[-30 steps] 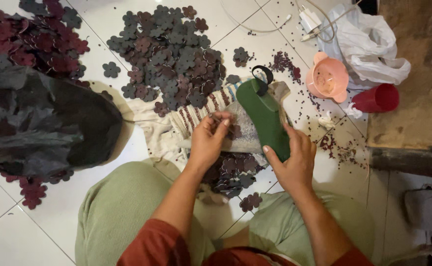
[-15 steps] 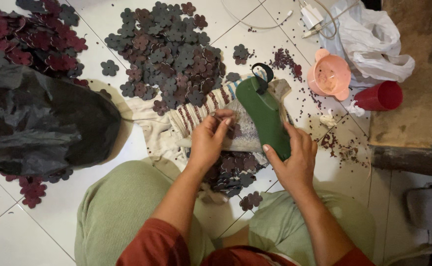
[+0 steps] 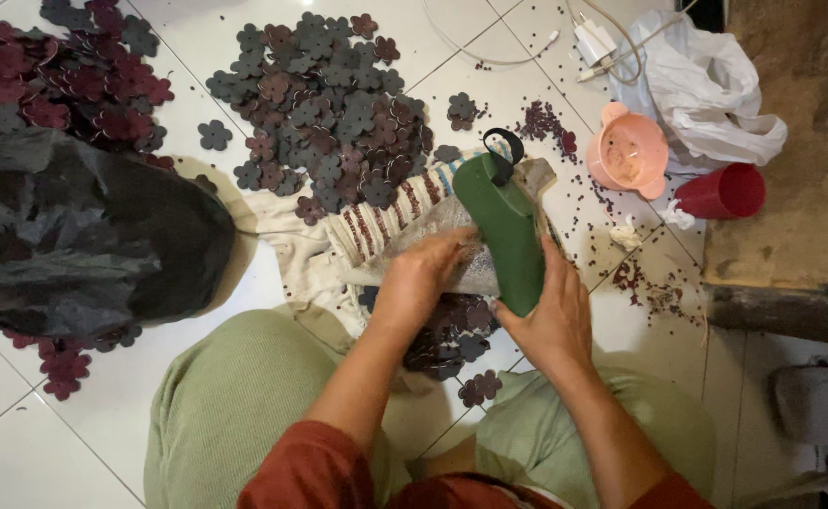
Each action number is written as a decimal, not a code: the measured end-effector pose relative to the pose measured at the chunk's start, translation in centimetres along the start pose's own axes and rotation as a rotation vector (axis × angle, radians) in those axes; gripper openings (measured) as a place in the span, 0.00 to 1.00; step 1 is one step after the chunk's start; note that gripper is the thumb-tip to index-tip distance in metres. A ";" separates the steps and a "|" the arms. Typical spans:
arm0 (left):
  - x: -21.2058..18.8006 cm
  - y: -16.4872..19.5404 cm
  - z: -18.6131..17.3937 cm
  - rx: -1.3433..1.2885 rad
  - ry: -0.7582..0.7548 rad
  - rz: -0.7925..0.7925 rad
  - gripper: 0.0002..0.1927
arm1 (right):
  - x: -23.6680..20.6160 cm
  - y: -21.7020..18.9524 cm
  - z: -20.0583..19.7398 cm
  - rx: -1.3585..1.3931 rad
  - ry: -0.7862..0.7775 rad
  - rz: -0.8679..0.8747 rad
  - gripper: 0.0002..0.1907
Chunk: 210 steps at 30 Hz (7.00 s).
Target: The person sits on the floor and attaches small flower-shaped sequin cutouts onto the surface of a green shoe upper, picking each cutout by hand and pressing it in place with a small pointed tool. They work one cutout at a time over a cloth on the floor, with piles of cutouts spread around them.
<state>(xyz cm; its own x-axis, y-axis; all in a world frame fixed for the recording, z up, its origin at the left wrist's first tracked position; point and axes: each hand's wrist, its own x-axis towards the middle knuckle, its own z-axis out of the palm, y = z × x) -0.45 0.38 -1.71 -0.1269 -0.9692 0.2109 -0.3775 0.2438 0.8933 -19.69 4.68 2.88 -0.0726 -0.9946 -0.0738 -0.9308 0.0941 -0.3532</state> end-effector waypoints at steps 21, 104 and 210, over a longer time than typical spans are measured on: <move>-0.8 -1.1 0.5 -0.056 -0.054 -0.002 0.10 | -6.8 0.4 -3.0 0.133 0.087 -0.104 0.53; 0.1 0.0 -2.9 0.362 0.085 -0.041 0.10 | 0.5 -2.2 -0.4 -0.175 0.306 -0.434 0.48; -0.6 -0.7 -1.1 -0.209 -0.156 -0.120 0.14 | -7.2 -0.8 -9.0 0.514 -0.073 0.097 0.47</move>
<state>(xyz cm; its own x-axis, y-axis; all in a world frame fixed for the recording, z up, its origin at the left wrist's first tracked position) 0.91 0.78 -2.04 -0.2384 -0.9699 0.0498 -0.2029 0.0999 0.9741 -21.65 11.37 12.07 -0.1070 -0.9765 -0.1870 -0.6241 0.2124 -0.7520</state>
